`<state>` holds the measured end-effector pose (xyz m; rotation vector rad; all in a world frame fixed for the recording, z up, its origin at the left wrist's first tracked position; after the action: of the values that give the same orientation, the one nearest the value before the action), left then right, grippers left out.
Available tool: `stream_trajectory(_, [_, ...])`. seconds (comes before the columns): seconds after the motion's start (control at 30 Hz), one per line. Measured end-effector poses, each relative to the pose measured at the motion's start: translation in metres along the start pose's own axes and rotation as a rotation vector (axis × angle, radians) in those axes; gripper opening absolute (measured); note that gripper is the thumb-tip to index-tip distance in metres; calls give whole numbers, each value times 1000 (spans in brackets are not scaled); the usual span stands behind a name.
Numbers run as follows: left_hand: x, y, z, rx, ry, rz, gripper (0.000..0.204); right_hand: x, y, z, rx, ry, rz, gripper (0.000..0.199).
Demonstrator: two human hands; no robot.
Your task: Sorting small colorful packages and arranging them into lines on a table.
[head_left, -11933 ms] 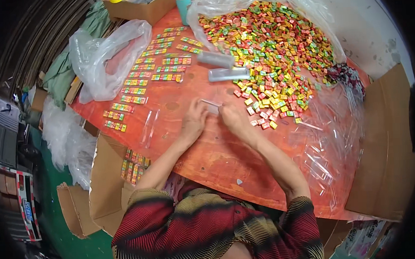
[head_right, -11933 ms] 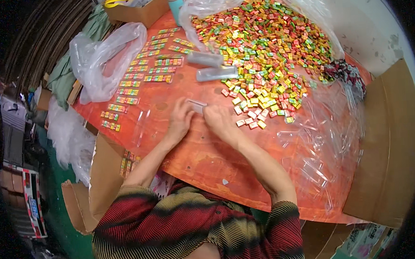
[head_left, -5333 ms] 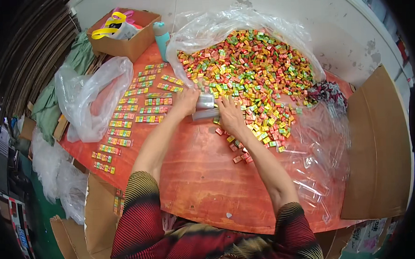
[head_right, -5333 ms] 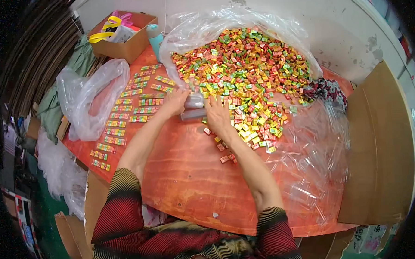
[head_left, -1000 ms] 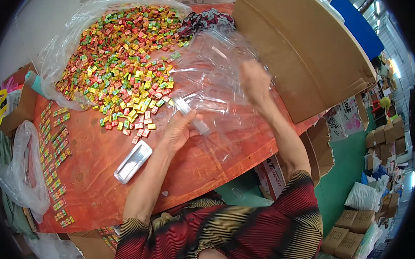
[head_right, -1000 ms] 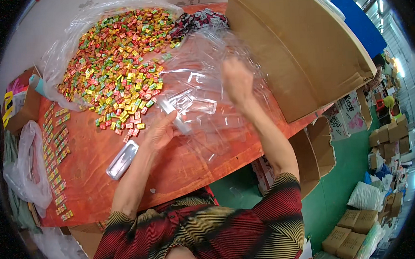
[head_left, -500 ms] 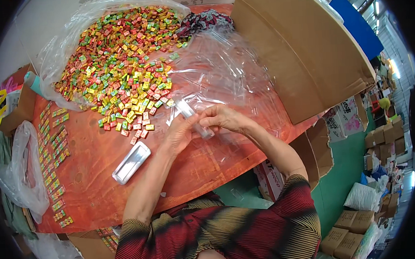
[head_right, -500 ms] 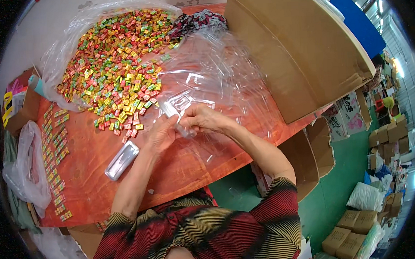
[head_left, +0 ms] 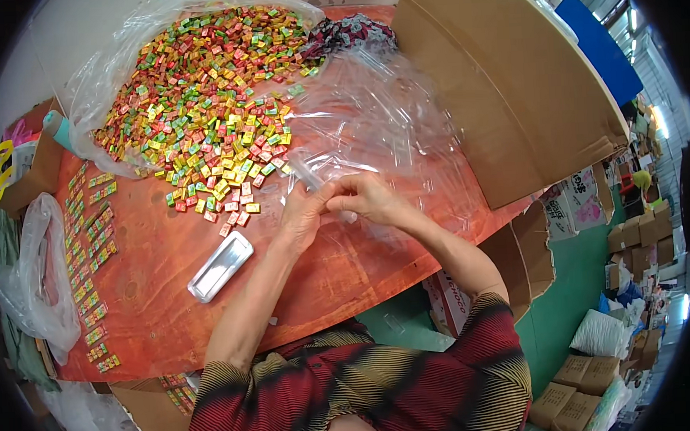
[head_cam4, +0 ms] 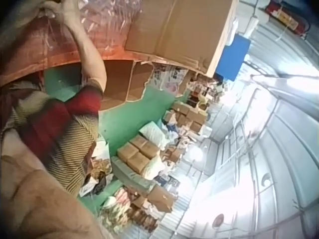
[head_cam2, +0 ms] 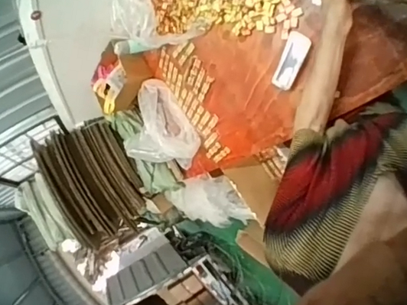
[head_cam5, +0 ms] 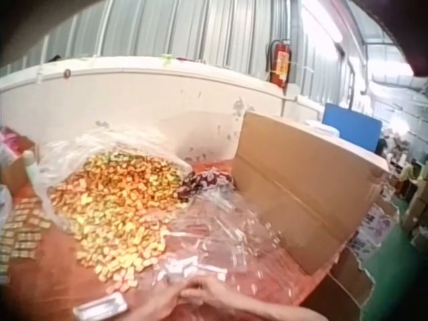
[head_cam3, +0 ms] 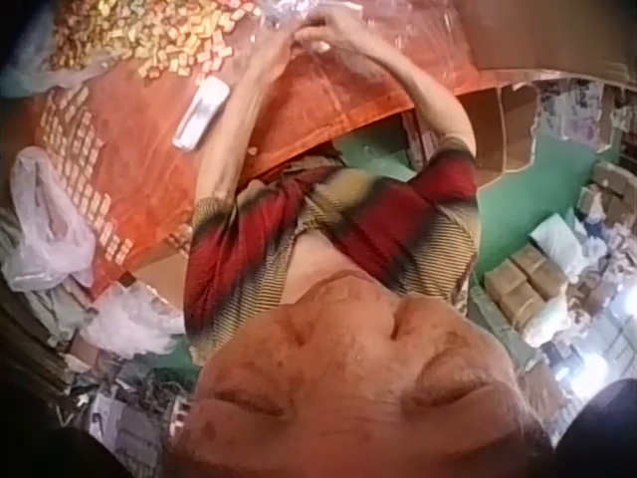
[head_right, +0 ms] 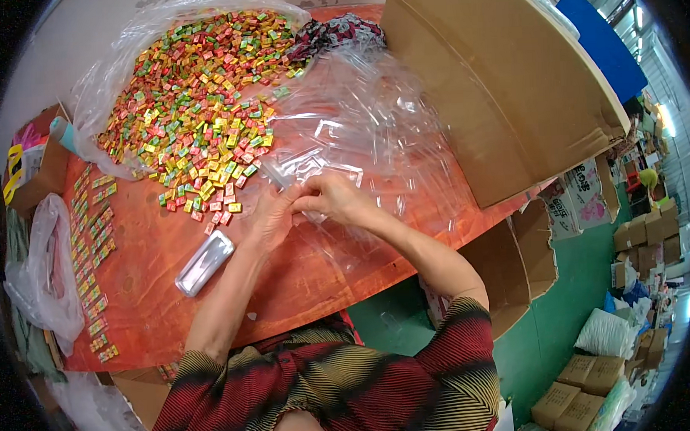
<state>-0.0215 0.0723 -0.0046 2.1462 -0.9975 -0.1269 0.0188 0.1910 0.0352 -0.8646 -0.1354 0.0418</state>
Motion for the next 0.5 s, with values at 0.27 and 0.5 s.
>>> stream_trajectory(0.27, [5, -2, 0, 78, -135, 138, 46, 2, 19, 1, -566, -314, -224, 25])
stream_trajectory(0.5, [-3, -6, 19, 77, 31, 169, 36, 1, 11, 97, 1000, 735, 24, 13])
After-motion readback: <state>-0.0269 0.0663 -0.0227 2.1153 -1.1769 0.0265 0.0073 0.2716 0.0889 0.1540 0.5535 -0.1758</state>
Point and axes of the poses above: each hand's wrist, its own x-axis away from the middle knuckle, its own z-axis out of the back of the hand, y = z × x, the point moved 3 cm from there along -x, towards the middle knuckle, and after that the axes turned 7 degrees about x, right-handed, at the moved point
